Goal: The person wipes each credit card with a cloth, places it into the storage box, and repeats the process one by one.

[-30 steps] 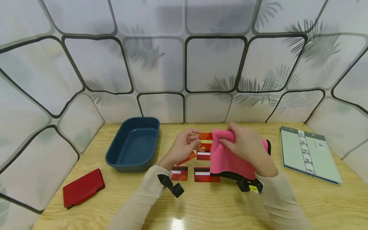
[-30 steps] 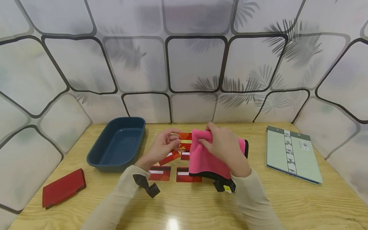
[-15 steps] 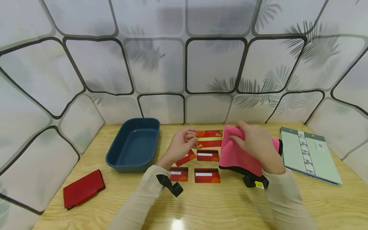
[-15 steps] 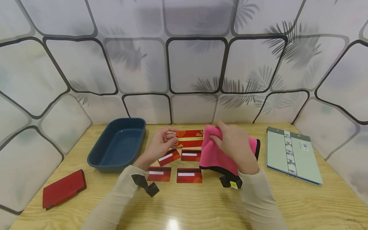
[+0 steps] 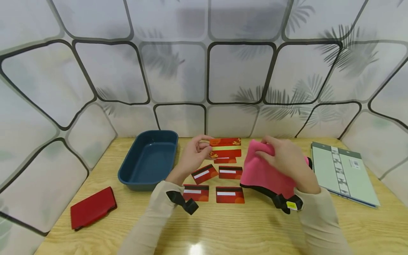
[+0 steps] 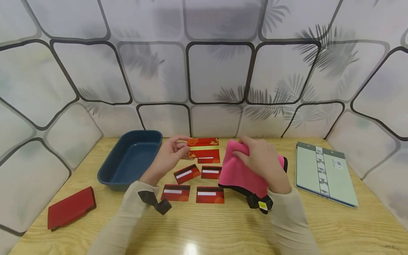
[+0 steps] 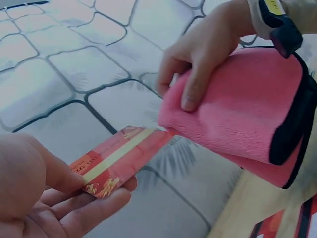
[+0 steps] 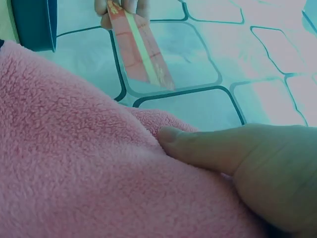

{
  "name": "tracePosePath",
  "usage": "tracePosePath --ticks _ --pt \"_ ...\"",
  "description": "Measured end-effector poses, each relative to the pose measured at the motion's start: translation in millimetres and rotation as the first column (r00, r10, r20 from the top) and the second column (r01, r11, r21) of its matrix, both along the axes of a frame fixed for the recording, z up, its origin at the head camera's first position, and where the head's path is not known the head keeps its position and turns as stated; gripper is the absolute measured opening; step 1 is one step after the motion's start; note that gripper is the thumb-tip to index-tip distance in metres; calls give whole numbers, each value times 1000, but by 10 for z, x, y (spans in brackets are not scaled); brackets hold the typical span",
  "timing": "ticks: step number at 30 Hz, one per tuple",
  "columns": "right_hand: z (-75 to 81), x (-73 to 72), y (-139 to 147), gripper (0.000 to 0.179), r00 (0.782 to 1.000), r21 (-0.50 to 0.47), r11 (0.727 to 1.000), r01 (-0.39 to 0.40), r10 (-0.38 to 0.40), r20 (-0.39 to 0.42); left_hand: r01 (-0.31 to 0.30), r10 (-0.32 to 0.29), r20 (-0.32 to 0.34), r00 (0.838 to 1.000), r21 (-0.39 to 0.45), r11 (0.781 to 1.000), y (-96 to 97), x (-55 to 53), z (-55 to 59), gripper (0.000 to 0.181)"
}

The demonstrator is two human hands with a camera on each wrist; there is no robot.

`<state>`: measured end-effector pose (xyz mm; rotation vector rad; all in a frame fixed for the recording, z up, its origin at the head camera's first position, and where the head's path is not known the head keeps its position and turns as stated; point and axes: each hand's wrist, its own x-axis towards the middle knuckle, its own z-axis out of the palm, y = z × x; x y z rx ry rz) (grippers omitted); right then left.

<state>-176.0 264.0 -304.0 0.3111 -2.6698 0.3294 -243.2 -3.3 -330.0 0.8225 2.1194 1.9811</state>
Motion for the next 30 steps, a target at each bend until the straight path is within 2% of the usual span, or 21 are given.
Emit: tracePosePath --ticks 7,12,17,23,30 --pt "-45 -12 19 25 999 -65 997 -43 45 24 -110 109 68 992 9 994 -128 -37 102 31" --pt "-36 -4 5 24 996 -95 994 -57 63 59 -188 183 130 975 27 982 -265 -57 149 32" --pt "-7 14 -10 24 994 -106 993 -50 61 96 -232 227 155 961 14 973 -429 -118 179 35" --pt "-12 9 -1 27 995 -129 989 -67 76 62 -297 305 119 945 -83 951 -736 -239 232 37" --pt "-9 -27 -25 25 992 -127 985 -119 122 19 -381 392 19 920 -197 903 -1158 -379 246 40"
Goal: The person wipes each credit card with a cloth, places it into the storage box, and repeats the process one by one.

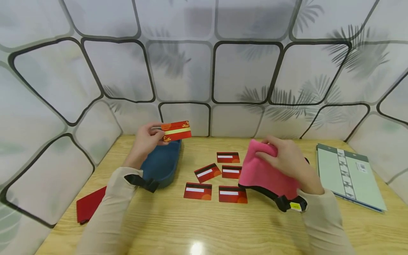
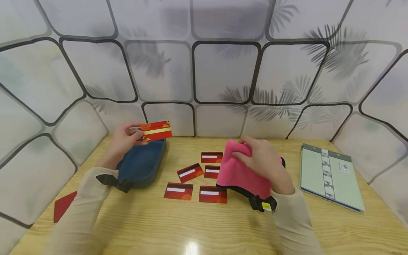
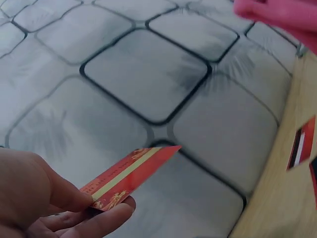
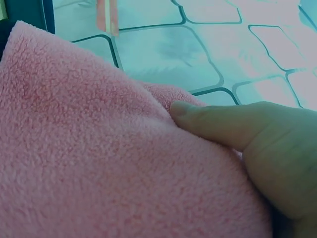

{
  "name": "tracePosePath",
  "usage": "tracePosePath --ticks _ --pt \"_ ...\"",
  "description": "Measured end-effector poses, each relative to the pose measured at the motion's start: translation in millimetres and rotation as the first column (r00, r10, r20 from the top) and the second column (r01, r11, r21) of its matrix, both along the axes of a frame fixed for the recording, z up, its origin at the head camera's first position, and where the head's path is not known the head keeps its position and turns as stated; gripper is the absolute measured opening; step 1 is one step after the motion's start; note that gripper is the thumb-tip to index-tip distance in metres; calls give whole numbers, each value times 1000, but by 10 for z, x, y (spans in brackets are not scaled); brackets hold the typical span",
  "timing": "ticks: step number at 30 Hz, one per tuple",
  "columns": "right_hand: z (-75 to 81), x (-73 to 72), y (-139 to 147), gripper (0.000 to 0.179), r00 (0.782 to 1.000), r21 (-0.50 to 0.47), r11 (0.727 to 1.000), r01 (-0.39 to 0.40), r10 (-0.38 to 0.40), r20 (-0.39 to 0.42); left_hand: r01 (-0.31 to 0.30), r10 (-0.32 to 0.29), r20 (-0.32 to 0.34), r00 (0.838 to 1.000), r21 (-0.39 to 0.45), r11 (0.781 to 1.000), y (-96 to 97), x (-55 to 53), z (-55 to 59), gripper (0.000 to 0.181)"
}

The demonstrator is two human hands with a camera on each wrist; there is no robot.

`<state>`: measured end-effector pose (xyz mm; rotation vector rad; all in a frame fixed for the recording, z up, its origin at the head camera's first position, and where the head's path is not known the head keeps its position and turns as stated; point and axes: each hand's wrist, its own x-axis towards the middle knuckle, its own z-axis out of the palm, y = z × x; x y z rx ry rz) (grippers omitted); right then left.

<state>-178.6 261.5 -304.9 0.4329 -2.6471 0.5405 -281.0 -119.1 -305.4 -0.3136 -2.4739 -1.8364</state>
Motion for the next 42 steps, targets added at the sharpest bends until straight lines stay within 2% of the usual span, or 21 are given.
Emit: tracePosePath --ticks 7,9,12,14,16,19,23,25,31,32,36,40,42 --pt "-17 -15 -63 22 997 -51 995 -81 81 -1 -72 73 4 997 -111 991 -228 -130 -80 38" --pt "-15 -8 -80 22 996 -52 995 -88 88 -1 -101 103 0 995 -183 978 -270 -159 -111 39" --pt "5 0 -103 21 995 -52 994 -97 97 -1 -129 139 12 990 -296 946 -315 -200 -160 41" --pt "11 11 -112 21 995 -51 993 -102 103 1 -132 155 36 987 -353 926 -328 -232 -188 42" --pt "11 14 -119 21 993 -49 992 -115 115 -10 -120 157 67 985 -383 916 -331 -286 -223 43" --pt "-3 12 -123 21 991 -47 990 -131 130 -32 -74 137 128 982 -404 912 -340 -423 -314 44" --pt "-22 10 -118 21 989 -53 988 -142 140 -40 -8 88 194 977 -382 924 -366 -622 -490 46" --pt "-30 7 -120 21 989 -50 988 -144 142 -38 22 69 218 974 -387 922 -377 -687 -558 46" --pt "-42 2 -146 21 986 -36 987 -159 157 -49 76 76 269 960 -513 855 -375 -820 -689 43" --pt "-43 4 -150 21 986 -36 986 -160 159 -47 77 85 275 958 -530 845 -373 -837 -702 42" --pt "-53 0 -166 20 987 -27 987 -158 157 -43 71 103 276 956 -553 830 -368 -876 -713 41" --pt "-66 -13 -180 19 986 -39 985 -165 164 -28 14 140 243 960 -539 842 -358 -885 -702 43" --pt "-76 -17 -183 19 986 -46 985 -167 167 -16 -19 159 215 964 -541 841 -348 -885 -713 44"
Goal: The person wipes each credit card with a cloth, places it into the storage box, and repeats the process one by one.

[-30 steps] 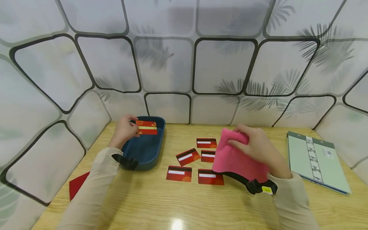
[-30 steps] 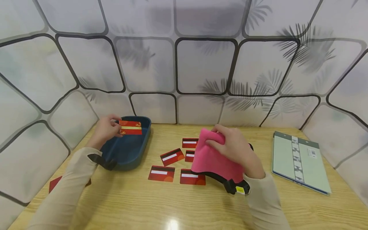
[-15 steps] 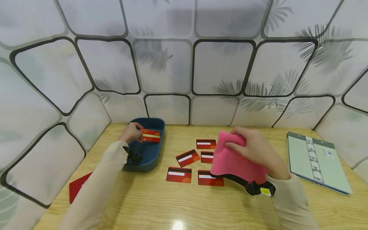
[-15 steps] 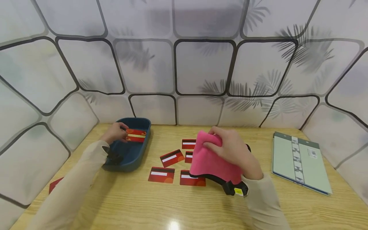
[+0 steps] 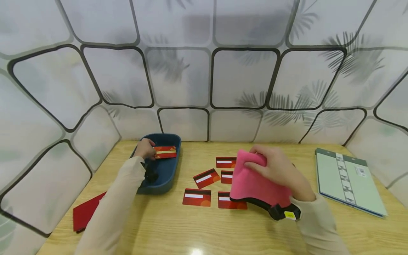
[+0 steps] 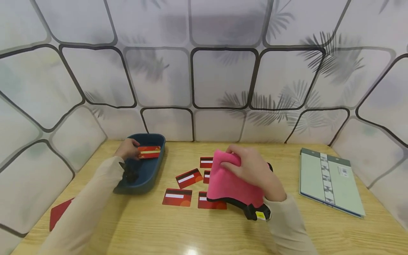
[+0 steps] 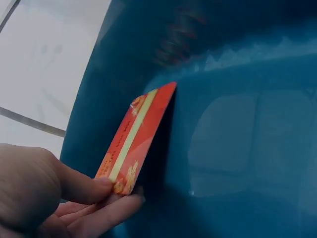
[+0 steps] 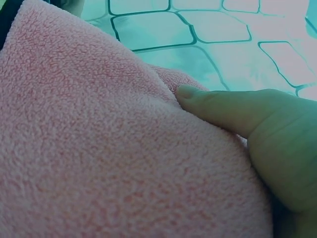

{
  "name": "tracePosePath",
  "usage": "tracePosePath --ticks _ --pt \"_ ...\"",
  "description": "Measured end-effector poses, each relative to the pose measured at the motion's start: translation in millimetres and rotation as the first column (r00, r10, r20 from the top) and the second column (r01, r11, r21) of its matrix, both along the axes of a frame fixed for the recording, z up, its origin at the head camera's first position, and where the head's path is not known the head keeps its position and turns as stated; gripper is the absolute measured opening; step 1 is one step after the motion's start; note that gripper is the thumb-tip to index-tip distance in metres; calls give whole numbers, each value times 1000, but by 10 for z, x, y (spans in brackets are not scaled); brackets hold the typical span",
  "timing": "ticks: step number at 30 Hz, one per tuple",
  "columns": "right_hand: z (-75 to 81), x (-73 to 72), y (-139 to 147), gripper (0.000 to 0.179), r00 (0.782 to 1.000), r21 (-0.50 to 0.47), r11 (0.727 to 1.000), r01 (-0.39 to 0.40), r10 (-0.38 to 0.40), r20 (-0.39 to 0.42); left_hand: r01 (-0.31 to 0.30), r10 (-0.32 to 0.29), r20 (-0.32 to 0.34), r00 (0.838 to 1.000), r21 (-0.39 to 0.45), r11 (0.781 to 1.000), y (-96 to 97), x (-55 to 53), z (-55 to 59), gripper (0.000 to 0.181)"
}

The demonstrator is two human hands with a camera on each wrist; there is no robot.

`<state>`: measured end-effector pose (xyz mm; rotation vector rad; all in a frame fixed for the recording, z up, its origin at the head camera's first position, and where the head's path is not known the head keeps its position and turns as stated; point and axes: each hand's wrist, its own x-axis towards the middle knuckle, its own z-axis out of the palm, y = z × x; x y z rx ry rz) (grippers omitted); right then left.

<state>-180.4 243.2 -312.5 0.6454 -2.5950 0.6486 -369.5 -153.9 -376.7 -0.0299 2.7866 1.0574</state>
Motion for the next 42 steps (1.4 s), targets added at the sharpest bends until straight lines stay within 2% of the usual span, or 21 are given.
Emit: tracePosePath --ticks 5,11,15,20,25,27,29,31,33,36,38,42 --pt "-35 -6 4 19 999 -4 1000 3 -3 41 -17 15 -49 999 -51 999 56 36 -25 45" --pt "-28 -5 2 19 999 -8 1000 12 -11 43 -18 9 -122 992 -75 997 118 73 28 44" --pt "-22 2 -10 20 999 11 1000 16 -16 30 -5 -5 -115 993 -86 996 113 111 73 43" --pt "-18 12 -6 19 998 -1 1000 25 -24 66 27 -40 -138 990 -96 995 111 151 146 41" --pt "11 20 16 19 997 -17 1000 20 -19 80 67 -66 -184 981 -3 998 197 209 270 38" --pt "29 31 27 19 996 -18 1000 21 -19 82 90 -72 -194 978 88 992 245 250 329 39" --pt "40 42 41 19 996 -18 999 28 -27 80 109 -69 -193 979 207 972 299 292 377 41" --pt "46 51 56 20 997 -13 999 36 -35 68 119 -63 -182 981 319 940 365 346 428 43" --pt "53 57 68 20 998 -11 999 40 -39 54 119 -58 -168 984 385 915 445 404 472 43" --pt "62 59 83 20 998 -3 999 44 -44 41 129 -66 -163 984 414 901 591 489 509 38" --pt "70 57 92 21 998 1 999 50 -50 32 144 -75 -180 981 409 901 709 552 528 32" --pt "83 55 112 20 998 8 998 61 -61 15 212 -131 -224 966 386 898 940 682 549 25"
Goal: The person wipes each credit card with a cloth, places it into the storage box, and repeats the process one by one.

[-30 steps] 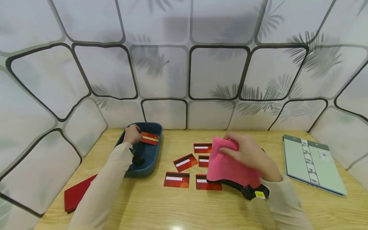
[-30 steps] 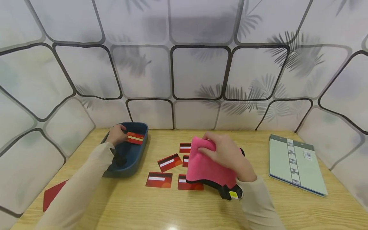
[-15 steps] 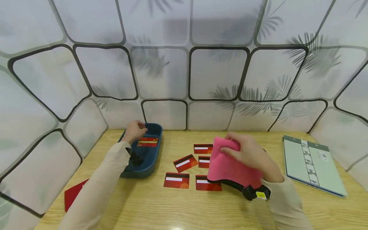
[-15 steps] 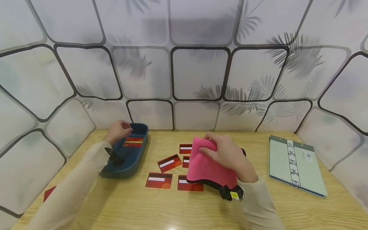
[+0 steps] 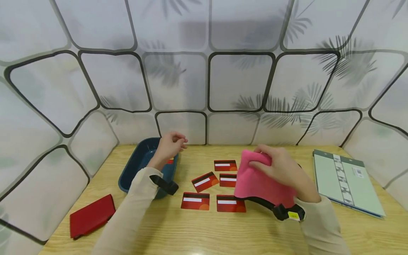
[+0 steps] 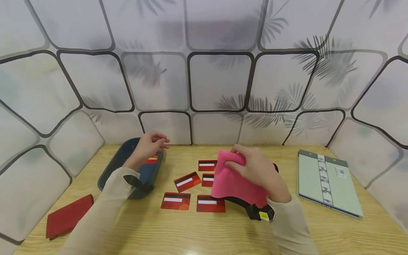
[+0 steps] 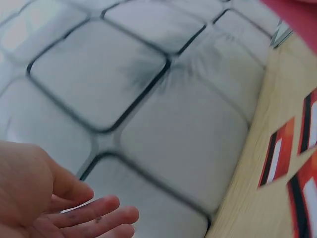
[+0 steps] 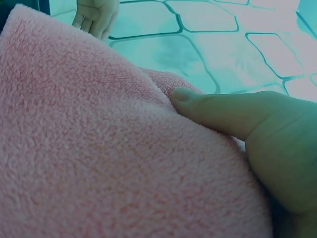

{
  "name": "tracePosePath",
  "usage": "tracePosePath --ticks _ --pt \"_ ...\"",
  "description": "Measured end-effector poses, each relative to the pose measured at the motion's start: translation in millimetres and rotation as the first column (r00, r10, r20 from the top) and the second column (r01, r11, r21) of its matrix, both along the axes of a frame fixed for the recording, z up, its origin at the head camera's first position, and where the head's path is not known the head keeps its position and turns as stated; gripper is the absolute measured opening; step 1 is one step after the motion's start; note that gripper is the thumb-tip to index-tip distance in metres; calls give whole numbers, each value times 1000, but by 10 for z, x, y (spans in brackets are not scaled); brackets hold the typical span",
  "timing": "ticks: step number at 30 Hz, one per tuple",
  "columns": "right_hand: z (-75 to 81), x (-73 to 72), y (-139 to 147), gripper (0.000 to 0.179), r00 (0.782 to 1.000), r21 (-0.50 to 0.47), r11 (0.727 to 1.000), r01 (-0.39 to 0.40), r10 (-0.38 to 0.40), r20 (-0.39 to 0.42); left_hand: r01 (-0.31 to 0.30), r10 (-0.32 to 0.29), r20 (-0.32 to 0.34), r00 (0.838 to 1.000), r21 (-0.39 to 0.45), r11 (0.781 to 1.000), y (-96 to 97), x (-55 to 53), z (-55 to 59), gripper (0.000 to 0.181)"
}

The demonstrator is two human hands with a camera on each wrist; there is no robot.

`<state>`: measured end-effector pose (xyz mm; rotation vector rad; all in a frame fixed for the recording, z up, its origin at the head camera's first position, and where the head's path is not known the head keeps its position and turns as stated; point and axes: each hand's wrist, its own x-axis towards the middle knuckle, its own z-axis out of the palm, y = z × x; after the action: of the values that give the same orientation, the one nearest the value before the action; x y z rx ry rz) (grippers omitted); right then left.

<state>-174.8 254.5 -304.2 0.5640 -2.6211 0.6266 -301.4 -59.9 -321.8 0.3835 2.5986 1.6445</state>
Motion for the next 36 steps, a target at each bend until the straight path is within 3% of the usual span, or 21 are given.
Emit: tracePosePath --ticks 5,11,15,21,27,31,36 --pt "22 10 20 20 1000 -18 1000 6 -6 11 57 -57 -76 995 -6 998 249 113 -48 19" --pt "54 19 29 20 1000 -24 1000 6 -5 10 91 -86 -131 988 38 995 467 147 -185 14" --pt "46 7 47 20 1000 -28 1000 2 -2 -6 140 -136 -138 981 26 990 567 115 -325 14" --pt "50 17 62 20 1000 -24 1000 11 -11 10 232 -228 -98 969 32 972 660 63 -567 25" --pt "49 16 67 20 1000 -18 1000 13 -13 10 288 -289 -84 954 -29 957 723 -10 -757 34" --pt "43 1 69 20 1000 -12 1000 14 -14 4 312 -322 -84 943 -116 943 745 -87 -866 39" --pt "40 -1 73 19 1000 -12 1000 15 -14 24 310 -338 -88 937 -238 921 774 -149 -916 44"
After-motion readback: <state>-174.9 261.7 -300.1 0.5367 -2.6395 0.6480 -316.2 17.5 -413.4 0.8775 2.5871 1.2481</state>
